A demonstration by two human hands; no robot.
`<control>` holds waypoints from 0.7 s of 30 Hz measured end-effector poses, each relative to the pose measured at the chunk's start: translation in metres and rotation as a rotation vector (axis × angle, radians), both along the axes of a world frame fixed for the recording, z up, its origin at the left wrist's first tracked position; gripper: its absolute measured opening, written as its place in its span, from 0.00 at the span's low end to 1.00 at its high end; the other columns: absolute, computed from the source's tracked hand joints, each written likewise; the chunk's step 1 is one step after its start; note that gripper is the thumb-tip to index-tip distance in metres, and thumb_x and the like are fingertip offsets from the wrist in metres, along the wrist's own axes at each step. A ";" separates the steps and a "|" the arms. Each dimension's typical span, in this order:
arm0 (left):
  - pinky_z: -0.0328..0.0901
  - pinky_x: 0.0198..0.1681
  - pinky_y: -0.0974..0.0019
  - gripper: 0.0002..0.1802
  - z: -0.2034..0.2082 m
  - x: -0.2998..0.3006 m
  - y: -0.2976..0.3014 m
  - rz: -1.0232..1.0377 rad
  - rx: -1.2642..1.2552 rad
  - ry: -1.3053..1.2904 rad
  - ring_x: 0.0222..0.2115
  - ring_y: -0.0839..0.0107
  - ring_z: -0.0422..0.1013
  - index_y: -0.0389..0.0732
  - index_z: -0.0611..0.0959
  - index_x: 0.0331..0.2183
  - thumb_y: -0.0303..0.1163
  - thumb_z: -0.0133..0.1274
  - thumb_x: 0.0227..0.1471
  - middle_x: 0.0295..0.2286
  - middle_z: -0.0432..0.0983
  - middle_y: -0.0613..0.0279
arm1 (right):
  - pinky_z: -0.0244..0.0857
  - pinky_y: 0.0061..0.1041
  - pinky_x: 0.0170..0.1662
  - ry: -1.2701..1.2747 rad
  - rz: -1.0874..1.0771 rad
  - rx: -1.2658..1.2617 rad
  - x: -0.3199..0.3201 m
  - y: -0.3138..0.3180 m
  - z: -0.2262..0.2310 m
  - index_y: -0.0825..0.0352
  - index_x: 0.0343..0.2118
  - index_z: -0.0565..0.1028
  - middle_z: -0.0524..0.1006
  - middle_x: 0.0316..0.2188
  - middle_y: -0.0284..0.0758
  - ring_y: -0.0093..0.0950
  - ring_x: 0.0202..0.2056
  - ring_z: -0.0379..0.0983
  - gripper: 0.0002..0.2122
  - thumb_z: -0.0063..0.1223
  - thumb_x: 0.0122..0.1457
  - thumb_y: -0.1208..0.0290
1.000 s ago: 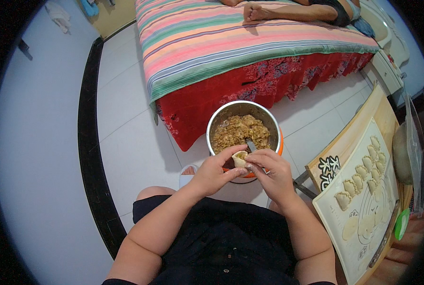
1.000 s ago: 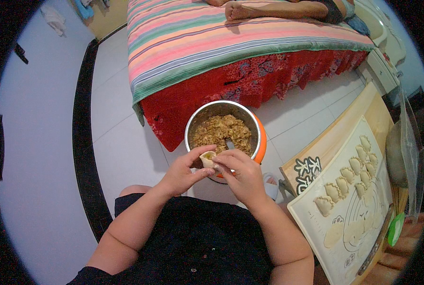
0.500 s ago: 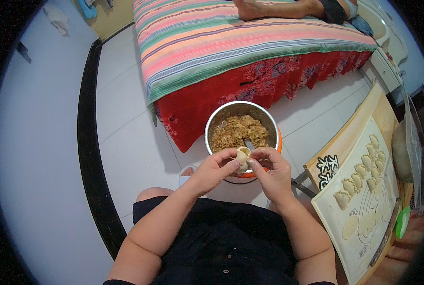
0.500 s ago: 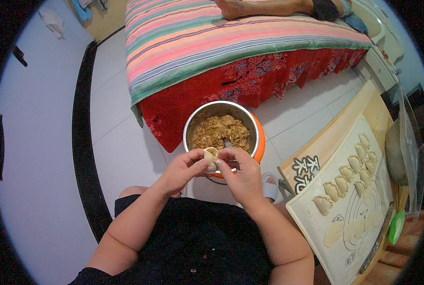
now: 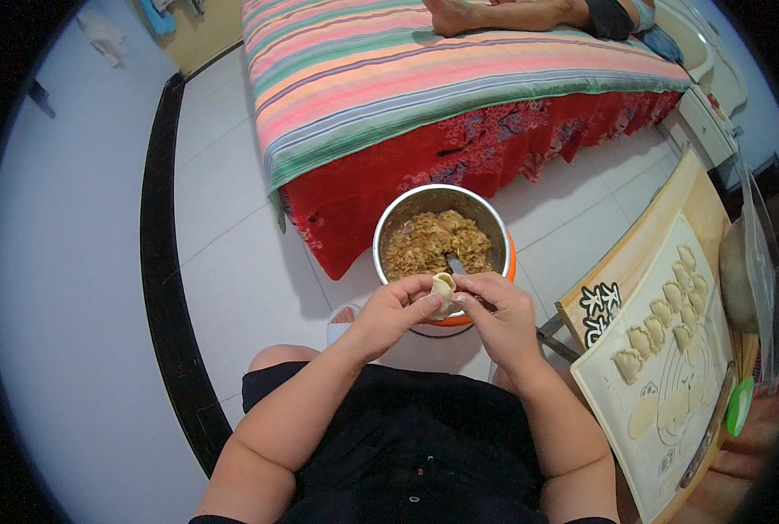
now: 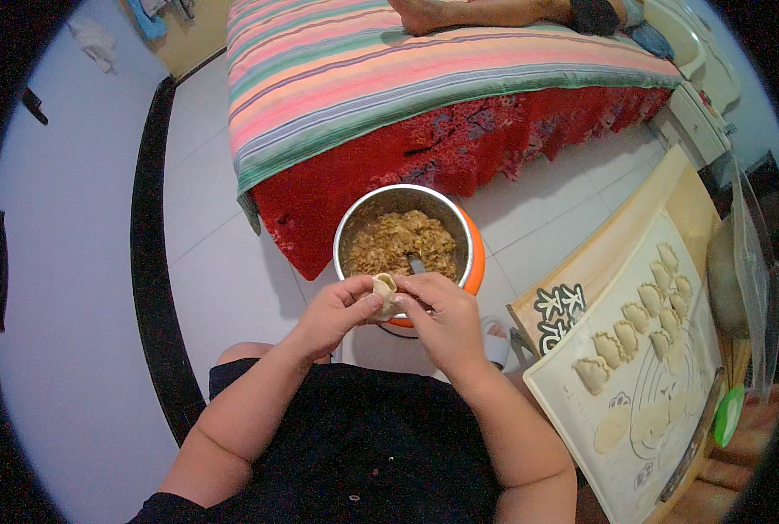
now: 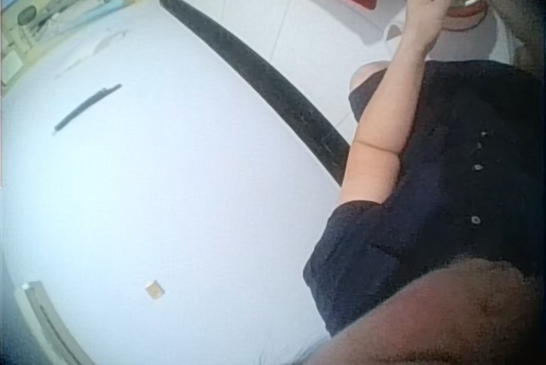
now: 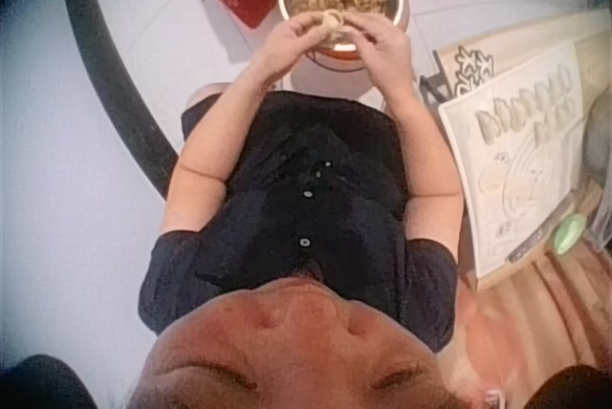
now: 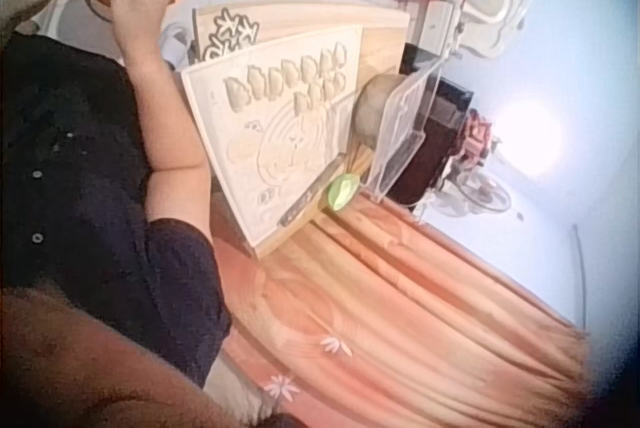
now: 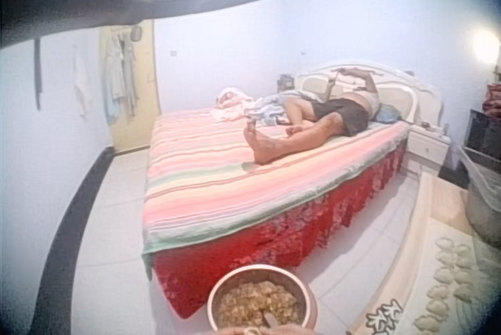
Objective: The person sits on the floor and prepares dumplings by scooping a filling mixture from a metal bowl onto round dough wrappers held in their left hand. They use a spoon to transfer the filling, then fold and pleat the dough to seal the dumpling. The finished dumplings are placed in a row on a white cutting board to the right.
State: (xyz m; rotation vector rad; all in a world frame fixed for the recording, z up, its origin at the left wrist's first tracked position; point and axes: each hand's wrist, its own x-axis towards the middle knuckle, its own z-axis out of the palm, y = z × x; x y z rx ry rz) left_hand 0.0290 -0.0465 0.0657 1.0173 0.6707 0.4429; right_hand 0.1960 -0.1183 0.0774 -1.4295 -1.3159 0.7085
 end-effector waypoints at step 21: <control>0.63 0.45 0.73 0.18 -0.003 0.005 -0.003 0.000 0.048 0.104 0.40 0.78 0.68 0.36 0.74 0.48 0.34 0.47 0.57 0.40 0.73 0.64 | 0.68 0.27 0.33 -0.210 -0.045 0.012 0.003 0.002 -0.003 0.70 0.34 0.77 0.77 0.28 0.40 0.35 0.29 0.75 0.09 0.55 0.49 0.78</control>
